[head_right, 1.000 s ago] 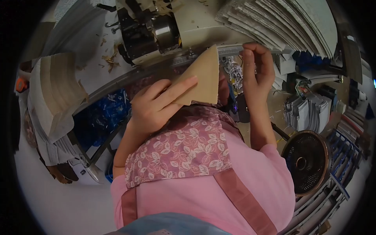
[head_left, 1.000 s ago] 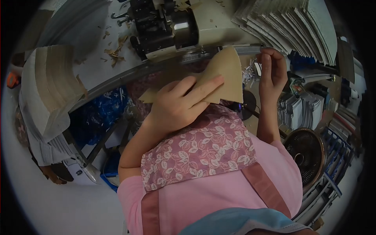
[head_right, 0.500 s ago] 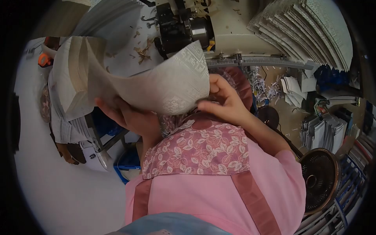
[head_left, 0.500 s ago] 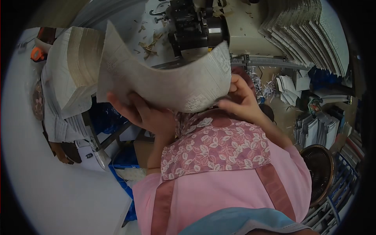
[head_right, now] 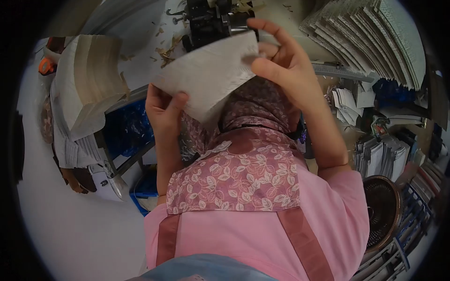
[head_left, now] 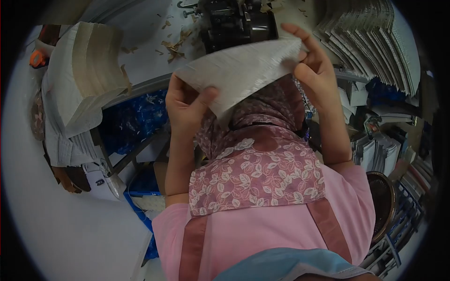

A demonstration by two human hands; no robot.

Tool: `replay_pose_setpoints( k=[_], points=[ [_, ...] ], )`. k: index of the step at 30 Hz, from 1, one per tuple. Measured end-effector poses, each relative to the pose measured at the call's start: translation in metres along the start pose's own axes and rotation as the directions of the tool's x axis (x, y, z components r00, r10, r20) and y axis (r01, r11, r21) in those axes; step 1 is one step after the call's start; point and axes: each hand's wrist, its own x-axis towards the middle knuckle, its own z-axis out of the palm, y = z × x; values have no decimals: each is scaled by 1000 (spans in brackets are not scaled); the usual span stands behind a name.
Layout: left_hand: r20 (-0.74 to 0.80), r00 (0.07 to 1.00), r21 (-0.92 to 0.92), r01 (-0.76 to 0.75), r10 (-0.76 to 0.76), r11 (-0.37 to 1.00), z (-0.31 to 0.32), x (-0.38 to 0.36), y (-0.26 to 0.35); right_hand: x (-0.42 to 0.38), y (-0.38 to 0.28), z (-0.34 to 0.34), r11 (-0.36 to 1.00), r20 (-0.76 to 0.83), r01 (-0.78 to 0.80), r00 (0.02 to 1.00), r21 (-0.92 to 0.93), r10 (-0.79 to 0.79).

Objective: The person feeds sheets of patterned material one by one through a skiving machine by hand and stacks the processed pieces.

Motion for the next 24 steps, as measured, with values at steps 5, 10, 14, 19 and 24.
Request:
replay_pose_setpoints(
  k=[5, 10, 14, 19, 24],
  points=[
    [-219, 971, 284, -27, 93, 958, 4, 12, -26, -26, 54, -3, 757, -328, -306, 936, -578, 128],
    [-151, 975, 494, -69, 164, 867, 5, 16, -23, 5, 86, 13, 907, -480, -52, 861, -417, -171],
    [-277, 955, 360, 0, 106, 933, 1, 12, -19, 18, 85, 14, 821, -382, -81, 908, -565, -173],
    [-247, 951, 480, -46, 185, 876, -3, 15, -22, 20, 81, 14, 779, -366, -117, 918, -616, -152],
    [-331, 933, 459, 30, 140, 888, 10, 18, -14, 21, 84, 9, 802, -408, -132, 901, -583, -149]
  ],
)
